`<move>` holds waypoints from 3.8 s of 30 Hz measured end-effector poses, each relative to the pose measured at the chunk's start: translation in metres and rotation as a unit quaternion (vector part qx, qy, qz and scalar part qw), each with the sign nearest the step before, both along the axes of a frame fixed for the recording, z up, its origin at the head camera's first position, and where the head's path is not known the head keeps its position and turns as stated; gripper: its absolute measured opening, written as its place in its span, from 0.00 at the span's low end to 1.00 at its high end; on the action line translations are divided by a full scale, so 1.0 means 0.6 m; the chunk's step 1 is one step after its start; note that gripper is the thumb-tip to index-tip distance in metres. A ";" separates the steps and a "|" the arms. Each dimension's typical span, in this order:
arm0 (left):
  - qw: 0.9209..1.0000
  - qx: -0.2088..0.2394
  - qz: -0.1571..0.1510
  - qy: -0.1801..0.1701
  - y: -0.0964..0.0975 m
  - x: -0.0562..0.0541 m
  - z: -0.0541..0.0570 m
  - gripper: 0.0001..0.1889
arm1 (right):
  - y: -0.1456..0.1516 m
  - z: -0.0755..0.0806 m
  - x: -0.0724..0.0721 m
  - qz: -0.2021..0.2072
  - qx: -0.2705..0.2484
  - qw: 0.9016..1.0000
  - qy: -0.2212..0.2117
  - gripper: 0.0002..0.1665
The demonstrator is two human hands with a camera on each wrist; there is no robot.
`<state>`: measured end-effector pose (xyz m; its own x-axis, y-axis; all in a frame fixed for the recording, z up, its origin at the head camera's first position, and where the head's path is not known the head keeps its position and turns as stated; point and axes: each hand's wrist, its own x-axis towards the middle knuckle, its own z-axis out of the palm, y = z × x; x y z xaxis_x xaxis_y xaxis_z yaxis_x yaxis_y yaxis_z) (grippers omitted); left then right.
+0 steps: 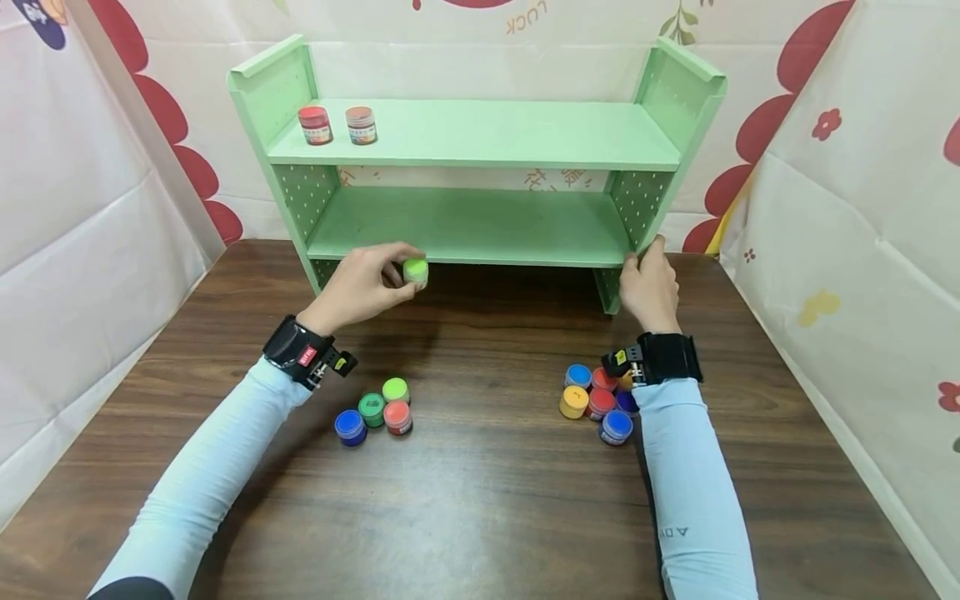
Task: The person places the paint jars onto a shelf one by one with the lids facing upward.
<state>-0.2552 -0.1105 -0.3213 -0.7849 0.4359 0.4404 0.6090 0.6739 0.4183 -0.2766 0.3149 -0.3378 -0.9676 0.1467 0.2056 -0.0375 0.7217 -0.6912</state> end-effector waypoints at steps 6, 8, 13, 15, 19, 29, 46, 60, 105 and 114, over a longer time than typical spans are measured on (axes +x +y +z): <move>0.997 0.039 0.009 0.072 -0.001 -0.010 0.052 0.21 | 0.000 -0.001 -0.001 0.003 0.002 1.000 -0.001 0.38; 0.993 0.060 0.017 0.099 -0.003 -0.016 0.071 0.21 | -0.001 0.000 -0.002 0.003 0.002 1.000 0.002 0.37; 0.979 0.113 0.036 0.166 -0.007 -0.026 0.112 0.21 | -0.002 0.001 -0.004 0.001 0.005 1.000 0.003 0.37; 0.973 0.129 0.037 0.188 -0.007 -0.028 0.125 0.21 | -0.001 0.001 -0.004 0.002 0.006 1.000 0.002 0.37; 0.967 0.139 0.039 0.211 -0.001 -0.033 0.144 0.21 | 0.001 0.000 -0.002 -0.001 0.005 1.000 0.003 0.37; 0.978 0.095 0.104 0.154 0.012 -0.045 0.182 0.24 | 0.003 -0.002 -0.007 -0.001 0.003 1.000 0.008 0.36; 0.975 -0.013 0.174 0.136 0.026 -0.064 0.219 0.19 | 0.003 -0.002 -0.006 -0.003 0.000 1.000 0.003 0.36; 0.971 -0.023 0.198 0.130 0.033 -0.076 0.221 0.21 | 0.003 0.000 -0.007 -0.004 0.003 1.000 0.003 0.36; 0.983 0.105 0.037 0.149 0.009 -0.010 0.032 0.13 | 0.006 -0.002 0.003 -0.001 -0.003 1.000 0.007 0.37; 0.987 -0.089 -0.046 -0.124 -0.004 -0.009 -0.005 0.15 | 0.004 -0.001 0.002 -0.001 -0.001 1.000 0.012 0.37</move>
